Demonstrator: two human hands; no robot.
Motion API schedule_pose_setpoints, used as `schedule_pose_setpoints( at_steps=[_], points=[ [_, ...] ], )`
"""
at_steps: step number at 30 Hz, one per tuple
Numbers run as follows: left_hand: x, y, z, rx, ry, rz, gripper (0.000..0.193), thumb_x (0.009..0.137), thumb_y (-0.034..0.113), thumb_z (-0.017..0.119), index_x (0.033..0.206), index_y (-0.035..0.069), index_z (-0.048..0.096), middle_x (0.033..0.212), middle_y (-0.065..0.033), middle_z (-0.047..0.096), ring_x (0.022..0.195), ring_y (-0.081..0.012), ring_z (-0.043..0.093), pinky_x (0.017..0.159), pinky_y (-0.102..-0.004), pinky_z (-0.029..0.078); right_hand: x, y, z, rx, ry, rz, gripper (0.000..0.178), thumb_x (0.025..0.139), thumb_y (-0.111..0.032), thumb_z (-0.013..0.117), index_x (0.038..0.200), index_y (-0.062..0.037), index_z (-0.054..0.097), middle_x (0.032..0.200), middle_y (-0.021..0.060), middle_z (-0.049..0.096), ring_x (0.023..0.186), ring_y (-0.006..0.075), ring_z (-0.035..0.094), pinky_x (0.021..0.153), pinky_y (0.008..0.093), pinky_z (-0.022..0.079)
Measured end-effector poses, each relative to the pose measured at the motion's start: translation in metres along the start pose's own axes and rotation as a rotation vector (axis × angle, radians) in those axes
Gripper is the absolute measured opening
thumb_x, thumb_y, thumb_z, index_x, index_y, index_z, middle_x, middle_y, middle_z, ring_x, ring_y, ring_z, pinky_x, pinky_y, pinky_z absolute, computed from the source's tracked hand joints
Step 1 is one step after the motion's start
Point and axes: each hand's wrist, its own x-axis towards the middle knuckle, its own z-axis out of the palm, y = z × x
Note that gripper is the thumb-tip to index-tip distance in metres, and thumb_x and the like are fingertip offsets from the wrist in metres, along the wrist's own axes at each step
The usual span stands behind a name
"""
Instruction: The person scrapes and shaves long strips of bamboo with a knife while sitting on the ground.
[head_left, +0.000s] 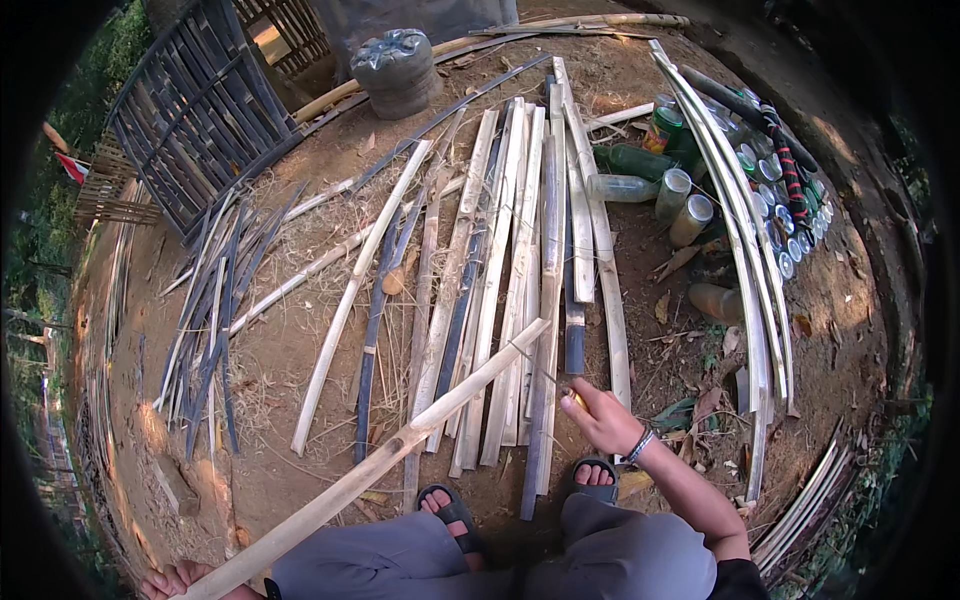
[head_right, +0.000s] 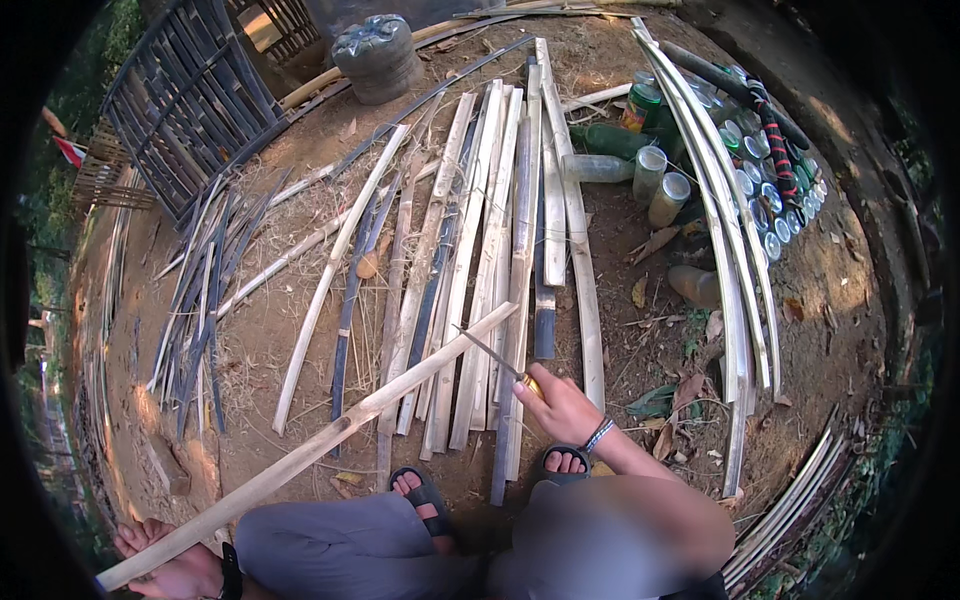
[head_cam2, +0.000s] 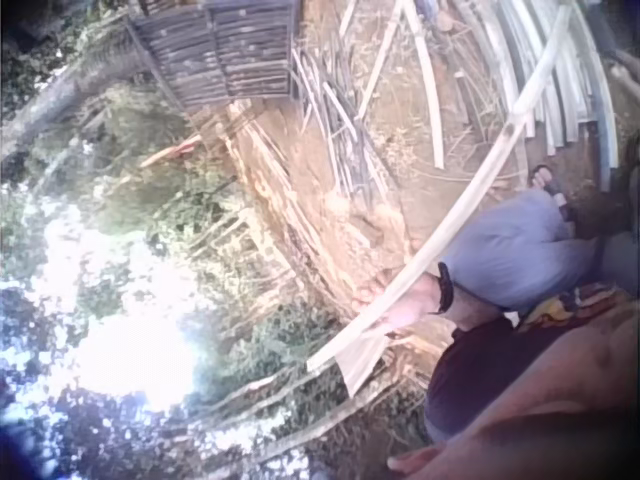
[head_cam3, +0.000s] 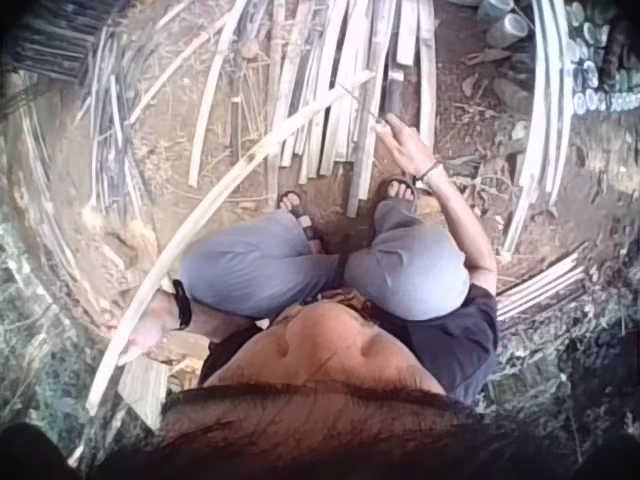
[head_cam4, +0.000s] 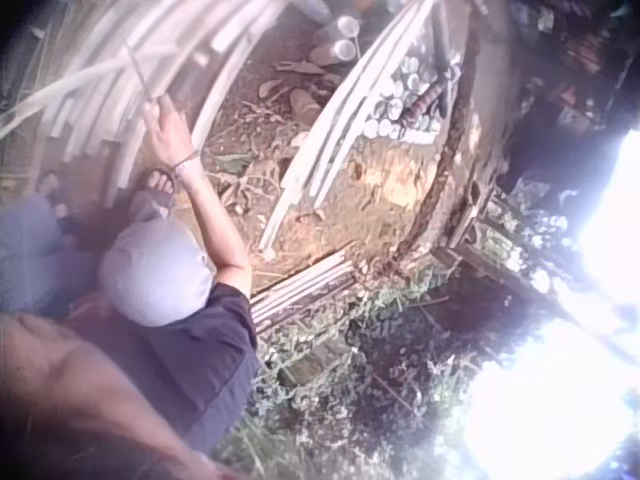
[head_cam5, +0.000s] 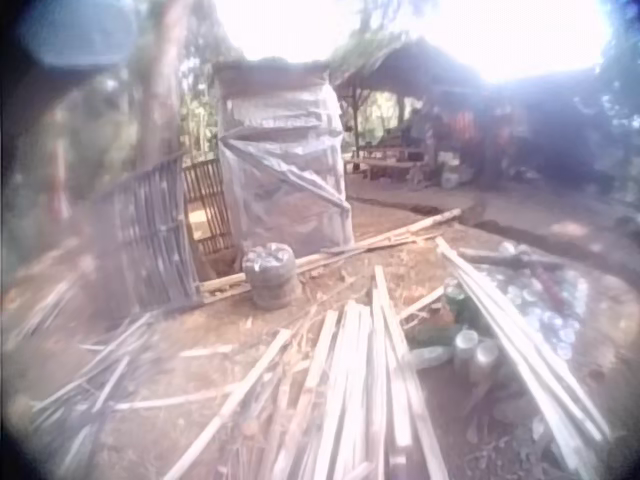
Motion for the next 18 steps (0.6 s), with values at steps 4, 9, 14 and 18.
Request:
schedule_pose_setpoints(
  at_steps=[4,9,14,18],
  points=[
    [0.005,-0.012,0.012,0.227,0.085,0.068,0.051,0.091,0.063,0.041,0.080,0.013,0.049,0.061,-0.0020,0.047,0.047,-0.0166,0.043,0.044,-0.0285,0.038,0.012,-0.016,0.062,0.065,-0.070,-0.145,0.035,0.097,-0.036,0.049,0.101,-0.0013,0.046,0.064,0.0250,0.057,0.065,0.0465,0.058,0.059,0.0512,0.044],
    [0.001,-0.013,0.022,0.235,0.002,-0.036,0.048,0.093,0.060,0.043,0.080,0.013,0.048,0.055,-0.0006,0.045,0.040,-0.0126,0.036,0.041,-0.0259,0.033,0.040,-0.010,0.090,0.039,-0.057,-0.193,0.032,0.098,-0.034,0.046,0.099,-0.0011,0.044,0.062,0.0268,0.057,0.065,0.0489,0.057,0.059,0.0557,0.045],
    [-0.011,-0.010,0.032,0.199,-0.001,-0.030,0.042,0.094,0.052,0.047,0.076,0.014,0.049,0.049,0.0017,0.041,0.038,-0.0085,0.033,0.040,-0.0211,0.028,0.066,0.006,0.073,0.047,-0.016,0.004,0.037,0.100,-0.035,0.042,0.095,0.0015,0.045,0.061,0.0293,0.055,0.067,0.0513,0.057,0.062,0.0588,0.044],
    [0.023,-0.009,-0.023,0.142,-0.185,-0.145,0.045,0.102,0.044,0.034,0.081,0.005,0.041,0.057,-0.0002,0.029,0.045,-0.0108,0.029,0.046,-0.0233,0.029,0.048,-0.023,0.090,0.120,-0.174,-0.116,0.039,0.100,-0.036,0.041,0.093,0.0024,0.047,0.062,0.0296,0.056,0.069,0.0513,0.057,0.064,0.0575,0.045]
  ],
)
